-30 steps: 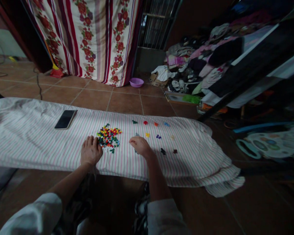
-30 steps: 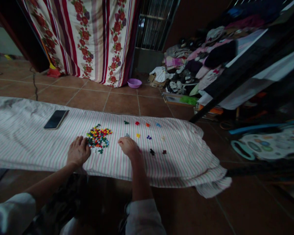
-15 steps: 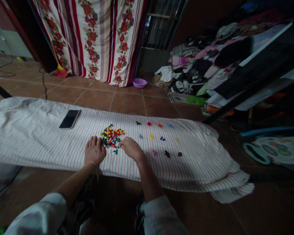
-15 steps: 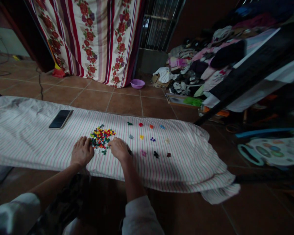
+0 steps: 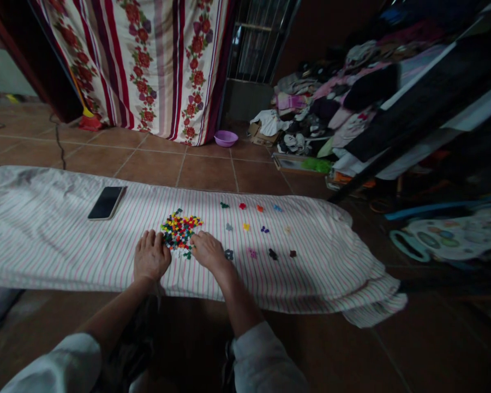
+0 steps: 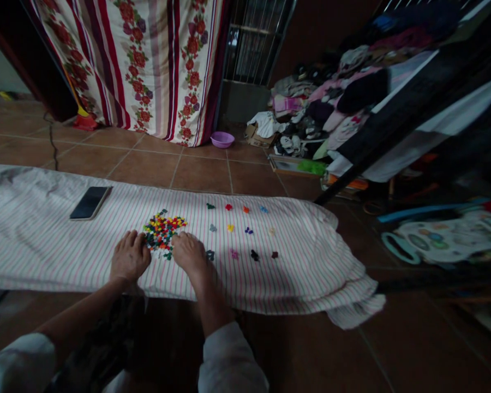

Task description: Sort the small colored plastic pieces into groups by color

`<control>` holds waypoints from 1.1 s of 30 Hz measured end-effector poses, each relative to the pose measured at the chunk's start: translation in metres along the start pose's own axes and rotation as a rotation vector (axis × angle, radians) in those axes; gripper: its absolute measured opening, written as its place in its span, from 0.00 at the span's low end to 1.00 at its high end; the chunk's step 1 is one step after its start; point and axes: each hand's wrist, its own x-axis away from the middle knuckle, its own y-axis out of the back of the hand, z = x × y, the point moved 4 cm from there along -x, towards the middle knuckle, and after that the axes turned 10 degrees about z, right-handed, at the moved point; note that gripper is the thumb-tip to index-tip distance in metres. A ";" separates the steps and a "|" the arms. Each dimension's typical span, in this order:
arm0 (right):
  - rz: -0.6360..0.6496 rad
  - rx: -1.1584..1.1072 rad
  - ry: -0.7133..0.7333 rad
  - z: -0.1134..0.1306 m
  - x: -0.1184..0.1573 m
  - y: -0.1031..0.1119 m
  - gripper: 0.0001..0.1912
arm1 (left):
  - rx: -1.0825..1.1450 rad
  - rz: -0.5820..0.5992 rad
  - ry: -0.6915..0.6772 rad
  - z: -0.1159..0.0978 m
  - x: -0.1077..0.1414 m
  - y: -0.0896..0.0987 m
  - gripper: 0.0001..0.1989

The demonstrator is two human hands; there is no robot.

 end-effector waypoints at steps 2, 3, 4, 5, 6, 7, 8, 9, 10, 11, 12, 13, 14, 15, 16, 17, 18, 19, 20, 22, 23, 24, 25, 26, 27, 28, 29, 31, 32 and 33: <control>-0.011 -0.007 0.006 0.001 0.002 0.001 0.12 | -0.014 0.001 -0.006 0.000 0.000 -0.001 0.22; -0.021 -0.012 0.011 0.001 0.002 0.001 0.12 | -0.025 0.002 -0.009 0.000 0.001 -0.001 0.22; -0.029 -0.017 0.016 0.002 0.003 0.002 0.12 | -0.036 0.001 -0.011 0.001 0.001 -0.001 0.21; -0.036 -0.021 0.018 0.002 0.004 0.003 0.12 | -0.046 0.001 -0.013 0.001 0.001 -0.002 0.21; -0.039 -0.026 0.018 0.002 0.004 0.003 0.11 | -0.054 0.001 -0.014 0.001 0.001 -0.002 0.21; -0.040 -0.032 0.016 0.003 0.005 0.004 0.11 | -0.060 0.001 -0.015 0.001 0.001 -0.002 0.21; -0.038 -0.041 0.015 0.003 0.005 0.004 0.11 | -0.064 0.002 -0.016 0.001 0.001 -0.002 0.21; -0.036 -0.053 0.013 0.003 0.005 0.005 0.11 | -0.065 0.004 -0.018 0.001 0.001 -0.002 0.21; -0.035 -0.069 0.008 0.002 0.006 0.007 0.11 | -0.064 0.006 -0.019 0.001 0.000 -0.002 0.21; -0.036 -0.088 0.002 0.001 0.006 0.009 0.10 | -0.061 0.009 -0.019 0.001 0.000 -0.002 0.21; -0.038 -0.110 -0.005 0.000 0.007 0.011 0.10 | -0.058 0.013 -0.018 0.000 0.000 -0.001 0.21; -0.041 -0.132 -0.011 -0.003 0.008 0.014 0.10 | -0.055 0.017 -0.018 0.000 0.000 -0.001 0.21; -0.049 -0.152 -0.016 -0.006 0.009 0.017 0.10 | -0.053 0.020 -0.015 0.000 0.000 -0.001 0.22; -0.059 -0.172 -0.022 -0.011 0.011 0.020 0.10 | -0.050 0.023 -0.011 0.000 0.001 0.000 0.22; -0.072 -0.190 -0.029 -0.018 0.012 0.022 0.10 | -0.048 0.025 -0.009 -0.001 0.001 0.000 0.22; -0.091 -0.207 -0.040 -0.026 0.014 0.024 0.09 | -0.046 0.027 -0.008 -0.001 0.001 0.001 0.22; -0.116 -0.223 -0.055 -0.035 0.016 0.026 0.09 | -0.044 0.028 -0.007 -0.001 0.001 0.001 0.22; -0.151 -0.237 -0.074 -0.046 0.019 0.027 0.08 | -0.043 0.029 -0.006 -0.001 0.001 0.001 0.22; -0.194 -0.247 -0.096 -0.058 0.022 0.027 0.07 | -0.044 0.029 -0.005 -0.001 0.001 0.002 0.22; -0.305 -0.261 -0.139 -0.083 0.030 0.027 0.07 | -0.054 0.027 -0.004 -0.001 0.000 0.002 0.22; -0.362 -0.270 -0.153 -0.095 0.035 0.027 0.07 | -0.061 0.026 -0.004 -0.001 0.000 0.002 0.22; -0.417 -0.279 -0.166 -0.107 0.041 0.027 0.07 | -0.070 0.026 -0.005 -0.001 0.000 0.002 0.22; -0.467 -0.294 -0.176 -0.118 0.047 0.028 0.07 | -0.078 0.026 -0.007 -0.001 0.000 0.002 0.22; -0.512 -0.312 -0.185 -0.130 0.054 0.030 0.07 | -0.085 0.027 -0.007 -0.001 0.000 0.001 0.22; -0.566 -0.331 -0.213 -0.141 0.063 0.032 0.08 | -0.090 0.027 -0.006 -0.001 0.000 0.001 0.22; -0.613 -0.352 -0.248 -0.153 0.071 0.034 0.08 | -0.095 0.027 -0.005 0.000 0.000 0.000 0.22; -0.658 -0.366 -0.283 -0.164 0.080 0.037 0.09 | -0.099 0.027 -0.005 0.000 0.000 -0.001 0.22; -0.747 -0.387 -0.375 -0.186 0.099 0.042 0.10 | -0.109 0.023 -0.009 0.001 0.000 -0.002 0.23; -0.773 -0.403 -0.420 -0.196 0.107 0.043 0.11 | -0.114 0.020 -0.012 0.001 0.000 -0.002 0.23; -0.786 -0.416 -0.465 -0.207 0.114 0.044 0.11 | -0.119 0.020 -0.019 0.001 0.001 -0.002 0.23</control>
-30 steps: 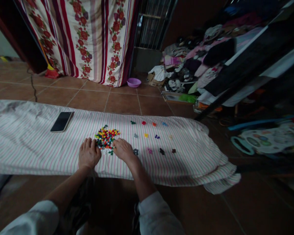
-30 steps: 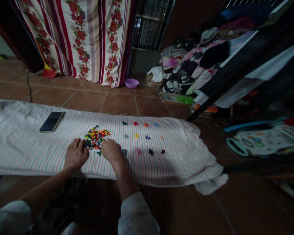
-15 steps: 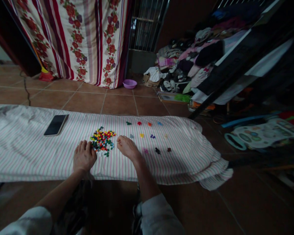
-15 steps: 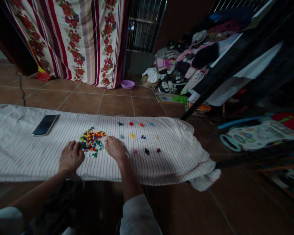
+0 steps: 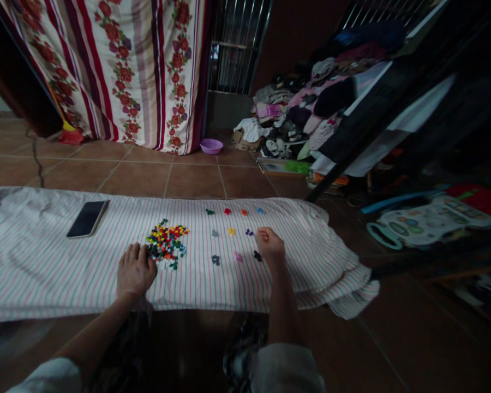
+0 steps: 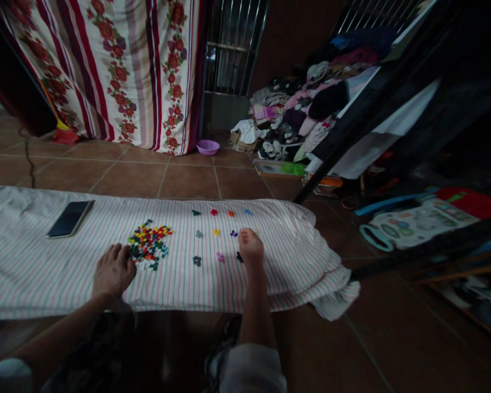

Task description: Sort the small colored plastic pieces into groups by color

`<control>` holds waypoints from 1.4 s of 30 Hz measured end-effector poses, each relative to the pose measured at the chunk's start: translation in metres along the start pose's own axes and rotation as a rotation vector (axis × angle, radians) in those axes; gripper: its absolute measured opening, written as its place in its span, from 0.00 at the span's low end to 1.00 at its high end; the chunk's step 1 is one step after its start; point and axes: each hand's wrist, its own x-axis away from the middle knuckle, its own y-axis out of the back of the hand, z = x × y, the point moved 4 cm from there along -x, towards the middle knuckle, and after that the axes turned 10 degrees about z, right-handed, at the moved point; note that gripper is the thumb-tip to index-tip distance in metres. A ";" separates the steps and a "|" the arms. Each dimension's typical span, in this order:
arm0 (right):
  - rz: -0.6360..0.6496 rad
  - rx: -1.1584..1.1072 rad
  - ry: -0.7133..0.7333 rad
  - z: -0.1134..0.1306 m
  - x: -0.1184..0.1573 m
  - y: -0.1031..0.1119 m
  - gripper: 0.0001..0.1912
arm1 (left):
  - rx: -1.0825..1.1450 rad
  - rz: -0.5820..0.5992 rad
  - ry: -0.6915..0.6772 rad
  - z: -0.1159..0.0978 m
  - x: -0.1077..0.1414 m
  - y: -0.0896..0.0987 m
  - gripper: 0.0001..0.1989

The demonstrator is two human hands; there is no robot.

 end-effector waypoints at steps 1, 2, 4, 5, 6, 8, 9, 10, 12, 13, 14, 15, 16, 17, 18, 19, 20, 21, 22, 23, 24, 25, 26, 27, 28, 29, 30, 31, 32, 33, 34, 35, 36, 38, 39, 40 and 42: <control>-0.017 0.009 -0.042 -0.010 -0.002 0.007 0.12 | -0.002 0.001 -0.006 0.000 0.000 0.000 0.23; -0.029 0.020 -0.084 -0.019 -0.003 0.012 0.12 | -0.004 0.003 -0.010 0.000 0.000 0.000 0.23; -0.035 0.039 -0.167 -0.037 -0.008 0.021 0.11 | -0.002 0.006 -0.011 0.000 0.000 0.000 0.23; -0.034 0.054 -0.208 -0.045 -0.010 0.025 0.11 | -0.002 0.007 -0.007 -0.001 0.000 0.001 0.23; -0.032 0.074 -0.248 -0.052 -0.012 0.028 0.10 | -0.003 0.005 -0.003 -0.001 0.000 0.001 0.23; -0.025 0.121 -0.320 -0.064 -0.016 0.033 0.09 | -0.008 0.003 0.001 -0.001 0.000 0.001 0.23; -0.016 0.143 -0.350 -0.069 -0.018 0.035 0.09 | -0.011 0.002 0.002 -0.001 0.000 0.002 0.23; 0.000 0.159 -0.371 -0.073 -0.020 0.035 0.09 | -0.015 0.002 0.003 -0.002 0.000 0.002 0.23; 0.043 0.174 -0.399 -0.079 -0.024 0.035 0.09 | -0.018 0.000 0.005 -0.002 0.000 0.002 0.23; 0.062 0.177 -0.408 -0.082 -0.026 0.035 0.09 | -0.017 -0.002 0.005 -0.002 0.000 0.002 0.23; 0.076 0.179 -0.413 -0.084 -0.028 0.034 0.09 | -0.014 -0.005 0.006 -0.002 0.000 0.002 0.23; 0.086 0.181 -0.419 -0.086 -0.030 0.033 0.08 | -0.010 -0.006 0.006 -0.002 0.000 0.002 0.23; 0.094 0.180 -0.425 -0.087 -0.031 0.032 0.08 | -0.004 -0.006 0.007 -0.002 0.000 0.002 0.23; 0.103 0.179 -0.431 -0.089 -0.033 0.031 0.08 | 0.003 -0.005 0.008 -0.002 0.000 0.002 0.23; 0.113 0.177 -0.438 -0.090 -0.035 0.030 0.08 | 0.008 -0.002 0.008 -0.002 0.000 0.002 0.23; 0.126 0.173 -0.446 -0.091 -0.036 0.029 0.08 | 0.012 0.000 0.006 -0.002 0.000 0.002 0.23; 0.138 0.170 -0.456 -0.092 -0.038 0.028 0.08 | 0.014 0.000 0.003 -0.002 0.000 0.002 0.22; 0.148 0.167 -0.467 -0.093 -0.039 0.026 0.08 | 0.013 -0.002 0.000 -0.002 0.000 0.002 0.22; 0.157 0.165 -0.475 -0.094 -0.040 0.025 0.09 | 0.010 -0.005 -0.002 -0.002 0.000 0.002 0.22; 0.161 0.164 -0.480 -0.095 -0.040 0.024 0.09 | 0.007 -0.008 -0.004 -0.002 0.000 0.002 0.22; 0.161 0.166 -0.484 -0.096 -0.041 0.023 0.10 | 0.004 -0.012 -0.004 -0.002 0.000 0.002 0.22; 0.157 0.169 -0.487 -0.096 -0.041 0.022 0.10 | 0.002 -0.013 -0.003 -0.002 0.000 0.001 0.23; 0.151 0.172 -0.489 -0.097 -0.042 0.022 0.11 | 0.002 -0.012 0.000 -0.002 0.000 0.001 0.23; 0.148 0.172 -0.492 -0.098 -0.042 0.022 0.12 | 0.003 -0.009 0.002 -0.002 0.000 0.001 0.23; 0.145 0.168 -0.497 -0.099 -0.042 0.022 0.12 | 0.006 -0.004 0.006 -0.002 0.000 0.001 0.23; 0.143 0.161 -0.502 -0.100 -0.042 0.022 0.12 | 0.010 0.002 0.008 -0.002 0.000 0.001 0.23; 0.141 0.153 -0.503 -0.100 -0.041 0.022 0.12 | 0.015 0.007 0.011 -0.002 0.000 0.001 0.23; 0.137 0.143 -0.498 -0.101 -0.041 0.022 0.11 | 0.019 0.012 0.013 -0.002 0.000 0.001 0.23; 0.130 0.129 -0.485 -0.101 -0.040 0.022 0.11 | 0.022 0.015 0.013 -0.002 0.000 0.002 0.23; 0.119 0.113 -0.471 -0.102 -0.039 0.022 0.11 | 0.025 0.016 0.014 -0.002 0.000 0.002 0.23; 0.108 0.092 -0.456 -0.102 -0.037 0.023 0.11 | 0.028 0.013 0.016 -0.002 0.000 0.003 0.22; 0.096 0.069 -0.442 -0.102 -0.035 0.023 0.12 | 0.033 0.009 0.015 -0.002 0.000 0.003 0.22; 0.086 0.048 -0.426 -0.102 -0.033 0.023 0.12 | 0.039 0.004 0.013 -0.002 0.000 0.003 0.22; 0.073 0.031 -0.402 -0.100 -0.030 0.024 0.14 | 0.056 -0.003 0.010 -0.002 0.000 0.004 0.22; 0.069 0.040 -0.398 -0.098 -0.029 0.025 0.15 | 0.064 0.000 0.011 -0.002 0.000 0.004 0.22; 0.066 0.057 -0.402 -0.096 -0.028 0.026 0.15 | 0.074 0.005 0.020 -0.002 0.000 0.004 0.22; 0.057 0.095 -0.427 -0.090 -0.028 0.029 0.16 | 0.090 0.012 0.034 -0.001 0.000 0.003 0.23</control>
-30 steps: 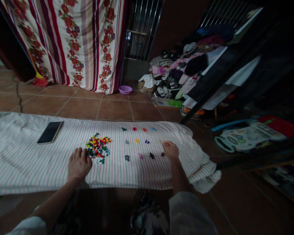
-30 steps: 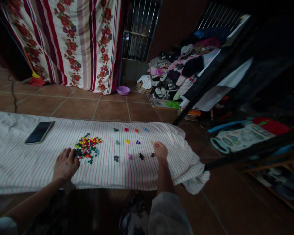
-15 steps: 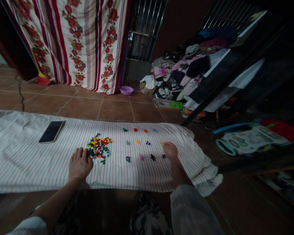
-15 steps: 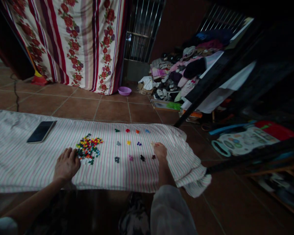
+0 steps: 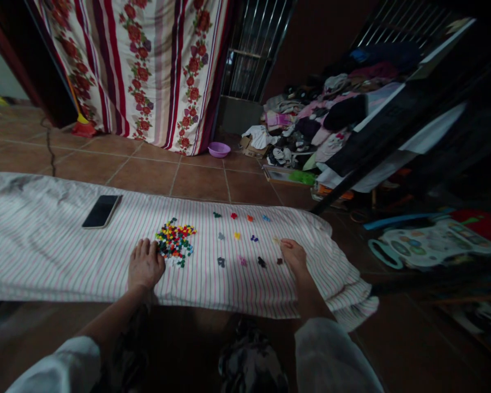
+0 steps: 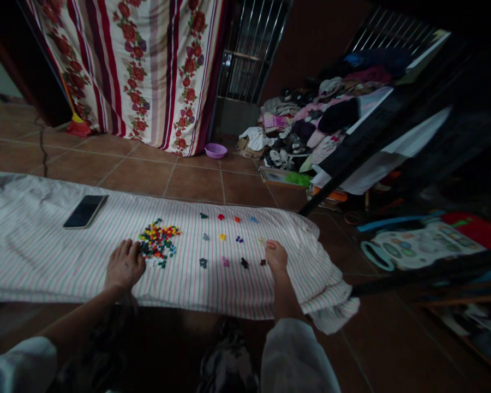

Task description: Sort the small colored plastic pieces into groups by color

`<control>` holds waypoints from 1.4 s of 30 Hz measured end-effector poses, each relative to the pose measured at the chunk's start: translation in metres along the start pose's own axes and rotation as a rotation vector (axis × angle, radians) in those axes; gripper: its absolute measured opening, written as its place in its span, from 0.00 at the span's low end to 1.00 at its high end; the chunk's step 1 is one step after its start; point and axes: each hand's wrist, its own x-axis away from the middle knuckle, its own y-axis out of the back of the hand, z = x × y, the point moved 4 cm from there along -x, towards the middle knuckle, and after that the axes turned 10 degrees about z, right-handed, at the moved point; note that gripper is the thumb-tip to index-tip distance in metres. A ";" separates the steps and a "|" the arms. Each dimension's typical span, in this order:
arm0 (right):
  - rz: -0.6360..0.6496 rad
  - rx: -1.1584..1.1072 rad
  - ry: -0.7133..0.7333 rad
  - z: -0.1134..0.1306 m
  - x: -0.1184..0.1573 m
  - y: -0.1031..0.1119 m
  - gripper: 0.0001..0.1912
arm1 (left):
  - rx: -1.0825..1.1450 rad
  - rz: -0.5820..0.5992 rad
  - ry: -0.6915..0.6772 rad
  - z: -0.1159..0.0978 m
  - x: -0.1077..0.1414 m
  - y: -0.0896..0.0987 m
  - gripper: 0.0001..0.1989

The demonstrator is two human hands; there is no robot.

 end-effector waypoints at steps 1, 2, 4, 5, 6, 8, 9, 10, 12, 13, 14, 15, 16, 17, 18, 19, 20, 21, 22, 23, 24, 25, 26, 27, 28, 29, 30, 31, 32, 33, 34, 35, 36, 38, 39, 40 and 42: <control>-0.012 0.009 -0.005 0.004 0.002 0.001 0.16 | -0.001 0.002 0.000 0.000 0.000 0.000 0.23; -0.025 0.011 0.003 0.010 0.004 0.002 0.16 | -0.001 0.001 0.002 0.000 0.000 0.000 0.23; -0.049 0.000 0.059 0.026 0.010 0.001 0.16 | -0.003 0.001 0.004 0.000 0.000 0.000 0.23; -0.054 -0.006 0.099 0.035 0.014 -0.001 0.16 | -0.003 0.003 0.004 0.000 0.000 0.001 0.23; -0.049 -0.009 0.139 0.044 0.018 -0.005 0.17 | -0.003 0.006 0.001 0.000 0.000 0.001 0.23; -0.010 -0.012 0.218 0.065 0.029 -0.016 0.17 | 0.001 0.013 -0.006 0.000 0.000 0.001 0.23; 0.020 -0.011 0.256 0.076 0.036 -0.023 0.17 | 0.005 0.016 -0.010 0.000 0.000 0.001 0.23; 0.057 -0.014 0.297 0.088 0.043 -0.031 0.17 | 0.011 0.017 -0.012 0.000 0.001 0.002 0.23; 0.124 -0.026 0.396 0.110 0.061 -0.050 0.16 | 0.028 0.018 -0.007 0.000 0.001 0.003 0.23; 0.164 -0.036 0.452 0.121 0.071 -0.060 0.16 | 0.040 0.020 -0.004 0.000 0.001 0.003 0.23; 0.206 -0.050 0.503 0.132 0.081 -0.071 0.15 | 0.053 0.023 -0.002 0.001 0.001 0.003 0.23; 0.255 -0.058 0.559 0.141 0.092 -0.083 0.14 | 0.065 0.026 -0.002 0.001 0.001 0.003 0.23; 0.289 -0.066 0.613 0.150 0.103 -0.094 0.14 | 0.073 0.029 -0.004 0.001 0.001 0.003 0.23; 0.318 -0.065 0.655 0.157 0.113 -0.105 0.13 | 0.075 0.031 -0.007 0.002 0.001 0.002 0.23; 0.348 -0.055 0.678 0.163 0.123 -0.115 0.13 | 0.070 0.031 -0.011 0.002 0.001 0.002 0.23; 0.377 -0.039 0.692 0.168 0.132 -0.126 0.13 | 0.062 0.029 -0.014 0.002 0.001 0.002 0.23; 0.402 -0.029 0.703 0.172 0.140 -0.135 0.13 | 0.053 0.027 -0.017 0.002 0.001 0.002 0.23; 0.425 -0.015 0.715 0.176 0.148 -0.143 0.13 | 0.045 0.027 -0.020 0.002 0.001 0.002 0.23; 0.441 0.001 0.729 0.179 0.155 -0.150 0.13 | 0.040 0.027 -0.021 0.002 0.001 0.002 0.23; 0.450 0.018 0.744 0.183 0.161 -0.156 0.13 | 0.039 0.030 -0.021 0.002 0.001 0.002 0.23; 0.457 0.037 0.761 0.186 0.166 -0.161 0.14 | 0.041 0.034 -0.019 0.002 0.001 0.002 0.23; 0.461 0.055 0.776 0.189 0.171 -0.165 0.15 | 0.046 0.036 -0.016 0.002 0.001 0.003 0.23; 0.464 0.074 0.788 0.193 0.174 -0.168 0.16 | 0.053 0.038 -0.013 0.002 0.001 0.003 0.23; 0.466 0.093 0.795 0.196 0.177 -0.170 0.17 | 0.064 0.036 -0.011 0.002 0.001 0.003 0.23; 0.468 0.113 0.797 0.199 0.180 -0.173 0.18 | 0.077 0.034 -0.010 0.002 0.001 0.003 0.23; 0.468 0.134 0.794 0.202 0.181 -0.174 0.18 | 0.088 0.031 -0.009 0.002 0.001 0.003 0.23; 0.467 0.155 0.789 0.204 0.183 -0.176 0.18 | 0.093 0.029 -0.010 0.002 0.001 0.003 0.23; 0.465 0.175 0.784 0.206 0.184 -0.177 0.18 | 0.092 0.029 -0.010 0.002 0.001 0.003 0.23; 0.465 0.194 0.783 0.208 0.184 -0.178 0.18 | 0.085 0.030 -0.009 0.002 0.001 0.002 0.23; 0.463 0.209 0.785 0.210 0.185 -0.179 0.17 | 0.076 0.031 -0.009 0.002 0.001 0.002 0.23; 0.460 0.221 0.788 0.212 0.185 -0.180 0.17 | 0.066 0.031 -0.010 0.002 0.001 0.002 0.23; 0.457 0.230 0.791 0.214 0.185 -0.181 0.16 | 0.059 0.029 -0.011 0.002 0.001 0.002 0.23; 0.454 0.235 0.795 0.216 0.185 -0.183 0.16 | 0.057 0.026 -0.011 0.002 0.001 0.002 0.23; 0.450 0.243 0.799 0.218 0.185 -0.185 0.16 | 0.060 0.017 -0.012 0.002 0.001 0.001 0.23; 0.449 0.246 0.799 0.220 0.185 -0.187 0.16 | 0.062 0.016 -0.012 0.002 0.001 0.001 0.23; 0.449 0.252 0.800 0.220 0.184 -0.188 0.16 | 0.062 0.017 -0.013 0.002 0.001 0.001 0.23; 0.447 0.267 0.801 0.221 0.183 -0.190 0.16 | 0.065 0.022 -0.014 0.002 0.001 0.001 0.23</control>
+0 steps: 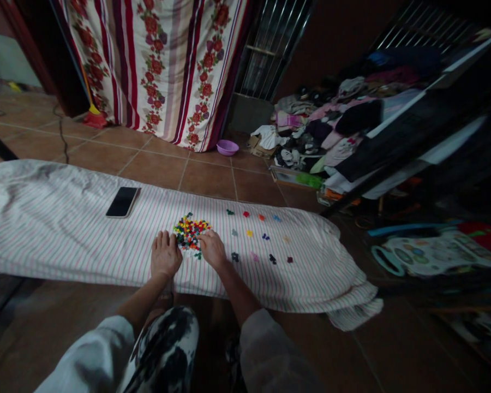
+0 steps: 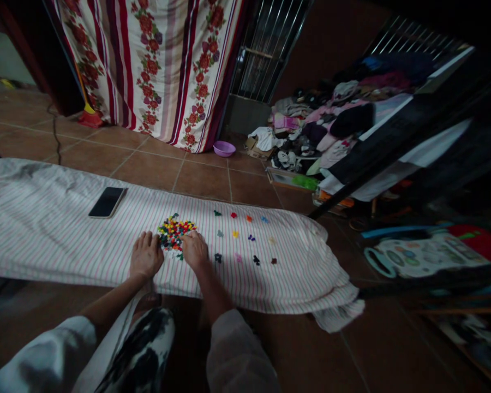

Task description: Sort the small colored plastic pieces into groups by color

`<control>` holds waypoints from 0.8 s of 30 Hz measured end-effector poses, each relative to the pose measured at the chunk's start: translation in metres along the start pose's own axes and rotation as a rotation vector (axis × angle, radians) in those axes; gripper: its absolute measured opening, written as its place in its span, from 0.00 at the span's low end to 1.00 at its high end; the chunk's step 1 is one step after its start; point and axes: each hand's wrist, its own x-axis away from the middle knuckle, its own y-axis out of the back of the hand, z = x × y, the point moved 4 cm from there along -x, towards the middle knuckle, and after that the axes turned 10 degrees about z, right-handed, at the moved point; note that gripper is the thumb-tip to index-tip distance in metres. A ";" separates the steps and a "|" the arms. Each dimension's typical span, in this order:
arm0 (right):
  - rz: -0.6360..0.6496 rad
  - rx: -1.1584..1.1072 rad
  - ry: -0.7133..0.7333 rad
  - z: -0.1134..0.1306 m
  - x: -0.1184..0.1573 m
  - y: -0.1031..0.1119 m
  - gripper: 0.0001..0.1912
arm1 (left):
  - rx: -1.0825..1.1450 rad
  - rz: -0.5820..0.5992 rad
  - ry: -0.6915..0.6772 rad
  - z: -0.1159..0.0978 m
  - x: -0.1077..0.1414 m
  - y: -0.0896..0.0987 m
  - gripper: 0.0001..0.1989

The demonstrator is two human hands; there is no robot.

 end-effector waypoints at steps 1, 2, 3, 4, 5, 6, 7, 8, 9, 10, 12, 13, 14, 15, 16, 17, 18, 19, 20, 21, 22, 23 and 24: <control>-0.001 0.007 -0.003 0.000 -0.001 0.000 0.16 | 0.004 0.002 -0.002 0.000 0.000 0.000 0.23; -0.005 0.013 -0.005 0.000 -0.001 -0.001 0.15 | 0.009 0.002 -0.002 0.000 0.000 0.000 0.23; -0.008 0.018 -0.007 -0.001 -0.001 -0.001 0.15 | 0.016 0.002 -0.002 0.000 0.000 0.000 0.24; -0.012 0.021 -0.012 -0.001 -0.001 0.000 0.14 | 0.020 0.003 -0.002 0.000 0.000 -0.001 0.24; -0.014 0.023 -0.020 -0.001 -0.001 0.000 0.13 | 0.021 0.006 -0.001 0.000 0.000 -0.001 0.24; -0.012 0.024 -0.027 0.000 -0.001 0.001 0.13 | 0.020 0.010 -0.002 0.000 0.000 -0.001 0.24; -0.005 0.025 -0.033 0.000 -0.001 0.001 0.12 | 0.016 0.015 -0.002 0.000 0.000 -0.001 0.24; 0.005 0.024 -0.035 0.001 0.000 0.002 0.12 | 0.011 0.020 -0.001 0.000 0.000 -0.001 0.24; 0.018 0.023 -0.035 0.002 0.000 0.003 0.11 | 0.009 0.023 0.001 0.000 -0.001 -0.001 0.24; 0.030 0.022 -0.034 0.003 0.000 0.003 0.11 | 0.011 0.025 0.004 0.000 -0.001 0.000 0.24; 0.048 0.026 -0.028 0.005 0.000 0.005 0.11 | 0.021 0.025 0.008 -0.001 -0.001 0.001 0.24; 0.051 0.030 -0.028 0.005 0.000 0.005 0.11 | 0.022 0.024 0.009 -0.001 -0.001 0.001 0.24; 0.049 0.036 -0.030 0.006 0.000 0.005 0.11 | 0.017 0.023 0.009 -0.001 -0.001 0.002 0.24; 0.046 0.041 -0.032 0.006 0.000 0.005 0.10 | 0.004 0.022 0.008 -0.001 -0.001 0.002 0.24; 0.042 0.045 -0.035 0.006 -0.001 0.005 0.10 | -0.013 0.021 0.007 -0.002 -0.001 0.002 0.24; 0.039 0.048 -0.039 0.005 -0.001 0.005 0.10 | -0.032 0.019 0.006 -0.002 -0.001 0.002 0.23; 0.037 0.049 -0.044 0.005 -0.001 0.005 0.10 | -0.049 0.017 0.004 -0.002 -0.001 0.002 0.23; 0.038 0.049 -0.045 0.005 -0.002 0.004 0.09 | -0.063 0.014 0.002 -0.002 -0.001 0.001 0.23; 0.040 0.049 -0.044 0.004 -0.002 0.004 0.08 | -0.073 0.011 0.000 -0.002 0.000 0.001 0.23; 0.043 0.049 -0.042 0.004 -0.003 0.003 0.08 | -0.081 0.009 -0.002 -0.001 0.000 0.000 0.23; 0.047 0.050 -0.042 0.004 -0.003 0.002 0.08 | -0.088 0.006 -0.004 -0.001 0.000 0.000 0.23; 0.054 0.051 -0.044 0.003 -0.004 0.002 0.08 | -0.092 0.002 -0.009 -0.001 0.000 -0.001 0.23; 0.060 0.054 -0.047 0.003 -0.005 0.001 0.08 | -0.094 -0.002 -0.014 -0.001 0.000 -0.001 0.23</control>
